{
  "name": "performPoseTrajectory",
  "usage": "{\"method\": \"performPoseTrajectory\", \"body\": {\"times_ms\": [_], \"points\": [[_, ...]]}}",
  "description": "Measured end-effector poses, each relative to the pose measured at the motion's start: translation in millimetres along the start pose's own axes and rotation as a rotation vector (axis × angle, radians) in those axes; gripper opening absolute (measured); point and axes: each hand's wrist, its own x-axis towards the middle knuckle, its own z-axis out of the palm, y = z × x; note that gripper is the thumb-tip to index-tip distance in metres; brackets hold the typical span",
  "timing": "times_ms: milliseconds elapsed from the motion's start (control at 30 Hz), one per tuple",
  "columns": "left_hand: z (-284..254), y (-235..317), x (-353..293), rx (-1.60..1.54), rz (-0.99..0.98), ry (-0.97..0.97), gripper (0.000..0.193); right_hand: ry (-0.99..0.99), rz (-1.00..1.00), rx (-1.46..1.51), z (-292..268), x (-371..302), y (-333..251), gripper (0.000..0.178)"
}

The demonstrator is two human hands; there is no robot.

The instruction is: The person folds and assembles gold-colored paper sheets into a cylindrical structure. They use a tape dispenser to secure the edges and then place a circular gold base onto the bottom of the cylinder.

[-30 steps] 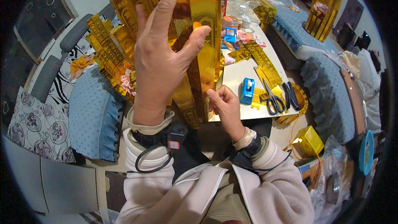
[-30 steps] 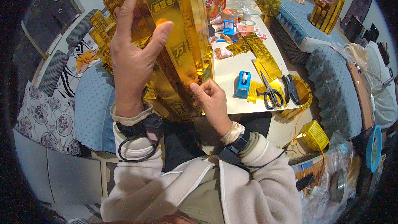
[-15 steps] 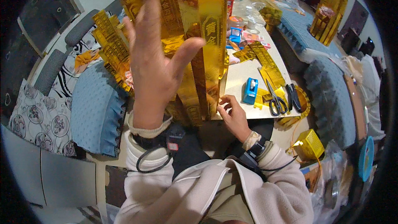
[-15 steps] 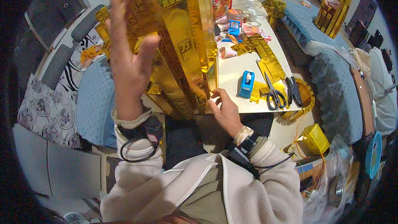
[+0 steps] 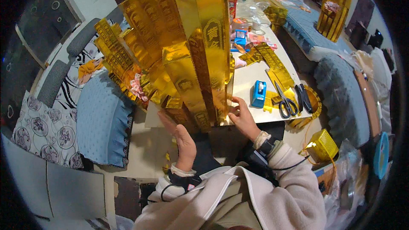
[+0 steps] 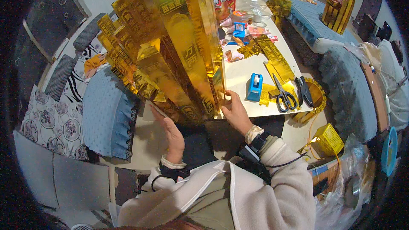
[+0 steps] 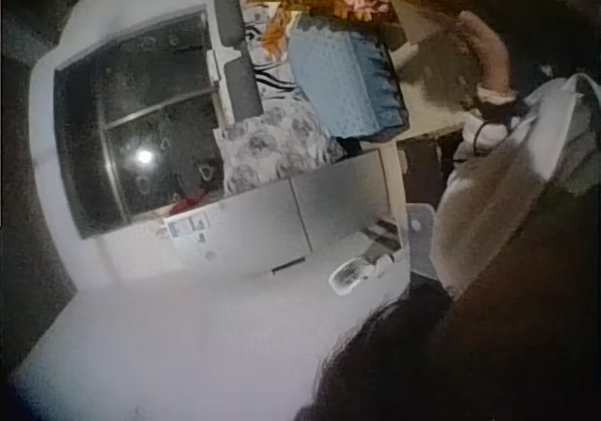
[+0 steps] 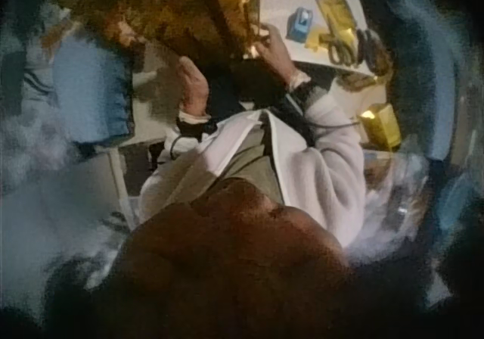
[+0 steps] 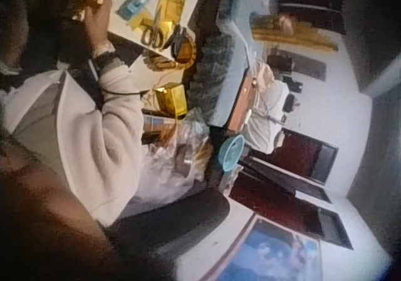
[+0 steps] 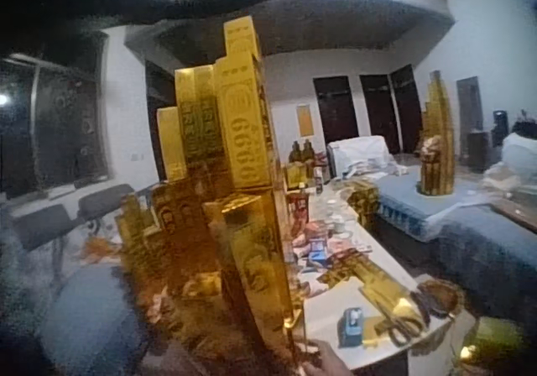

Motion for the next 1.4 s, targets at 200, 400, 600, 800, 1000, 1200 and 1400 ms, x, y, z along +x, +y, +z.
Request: {"method": "performPoseTrajectory", "body": {"times_ms": [200,400,600,800,1000,1200,1400], "points": [[13.3,-22.1,2.7,-0.141,-0.045,0.044,0.083,0.027,-0.042,-0.037,7.6,-12.4,-4.0,0.059],[15.7,-39.6,10.1,-0.299,-0.046,0.057,0.081,0.024,-0.042,-0.048,14.1,-19.8,-12.7,0.056],[3.1,-59.6,42.6,-0.564,-0.051,-0.001,0.077,-0.109,-0.029,-0.010,17.5,-33.0,-26.1,0.061],[-27.3,-81.5,85.3,-0.651,-0.423,0.097,0.076,-0.180,-0.127,-0.093,24.5,-45.2,-56.8,0.056],[-81.4,-9.7,133.3,-0.300,0.133,0.381,0.055,0.002,-0.319,-0.132,3.9,-26.4,-104.9,0.043],[-94.7,137.6,164.9,-0.158,0.675,0.450,0.053,0.136,-0.534,-0.106,-7.9,-5.1,-137.7,0.041],[-66.7,213.9,189.6,0.147,0.885,0.473,0.063,0.108,-0.406,0.035,-4.3,-3.5,-146.0,0.037]]}}
